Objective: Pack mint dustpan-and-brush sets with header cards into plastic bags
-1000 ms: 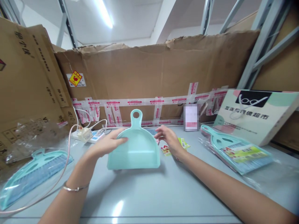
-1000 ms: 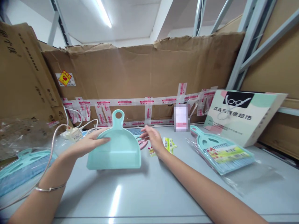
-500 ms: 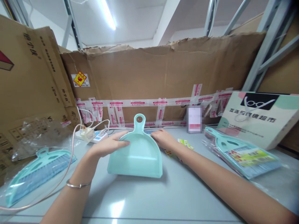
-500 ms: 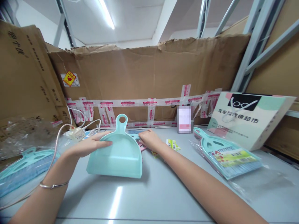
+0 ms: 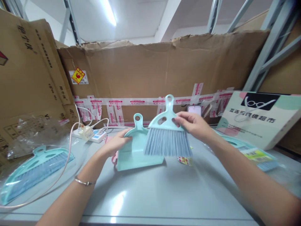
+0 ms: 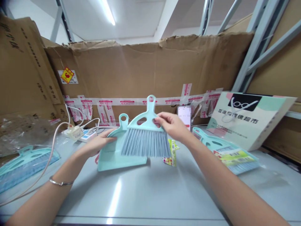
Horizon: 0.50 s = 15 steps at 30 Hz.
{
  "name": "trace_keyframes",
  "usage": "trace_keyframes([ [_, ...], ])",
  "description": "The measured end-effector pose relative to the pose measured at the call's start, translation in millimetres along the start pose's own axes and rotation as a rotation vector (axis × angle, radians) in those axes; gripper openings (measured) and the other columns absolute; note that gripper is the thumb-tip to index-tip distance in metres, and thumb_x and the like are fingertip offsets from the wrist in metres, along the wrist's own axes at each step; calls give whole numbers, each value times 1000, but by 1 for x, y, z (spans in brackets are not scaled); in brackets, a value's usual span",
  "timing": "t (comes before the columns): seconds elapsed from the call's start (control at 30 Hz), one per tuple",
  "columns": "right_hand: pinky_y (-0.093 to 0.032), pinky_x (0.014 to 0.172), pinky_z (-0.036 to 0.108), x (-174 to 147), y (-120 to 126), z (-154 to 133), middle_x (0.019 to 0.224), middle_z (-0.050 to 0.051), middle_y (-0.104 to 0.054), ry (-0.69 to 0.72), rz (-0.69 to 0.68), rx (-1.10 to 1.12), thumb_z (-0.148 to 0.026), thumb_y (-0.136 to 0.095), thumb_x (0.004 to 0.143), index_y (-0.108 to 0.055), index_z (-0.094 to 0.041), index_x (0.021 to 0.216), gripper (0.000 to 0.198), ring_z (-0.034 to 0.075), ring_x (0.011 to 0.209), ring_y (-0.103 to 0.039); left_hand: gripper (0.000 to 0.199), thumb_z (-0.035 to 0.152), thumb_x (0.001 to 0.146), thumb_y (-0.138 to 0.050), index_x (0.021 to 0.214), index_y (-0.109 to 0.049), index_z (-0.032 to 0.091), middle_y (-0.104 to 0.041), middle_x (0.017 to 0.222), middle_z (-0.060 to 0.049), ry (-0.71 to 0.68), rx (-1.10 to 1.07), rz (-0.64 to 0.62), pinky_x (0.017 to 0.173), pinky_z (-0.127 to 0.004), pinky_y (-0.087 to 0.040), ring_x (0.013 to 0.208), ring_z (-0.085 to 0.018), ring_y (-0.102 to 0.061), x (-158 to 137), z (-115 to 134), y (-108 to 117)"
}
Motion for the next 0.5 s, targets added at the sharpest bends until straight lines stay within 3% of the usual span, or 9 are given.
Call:
trace_keyframes([
  [0.1,-34,50,24,-17,-36,1,59,-1,-55,-45,-172,-25,-40,-44,80,-56,-19,66,27,12,52,-46,38,37,76,-52,112,-57,25,-65,109,-3,102,-197,-43,77,-33,-49,98,-24,-60,4,-11,-16],
  [0.23,-35,53,25,-31,-68,11,60,-1,-57,-91,-209,-96,-35,-41,83,-59,-20,71,26,13,56,-49,44,52,77,-50,112,-58,26,-62,116,-4,120,-269,1,85,-37,-45,108,-26,-54,4,-18,-23],
  [0.37,-39,59,27,-41,-75,13,71,1,-64,-70,-121,-169,-31,-41,85,-62,-22,85,23,16,63,-55,45,56,78,-47,110,-59,27,-65,111,-4,55,-300,-11,88,-38,-43,112,-26,-52,3,-13,-32],
  [0.5,-41,68,30,-48,-72,2,84,5,-67,102,59,-274,-31,-44,86,-61,-21,89,20,20,75,-58,46,55,82,-42,112,-59,24,-67,103,-5,-7,-350,-132,85,-37,-45,107,-26,-55,2,-7,-47],
])
Point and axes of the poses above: each hand's wrist, its own x-axis towards the middle knuckle, its own y-axis out of the back of the hand, z = x × y, the point moved 6 cm from there along x, towards the middle knuckle
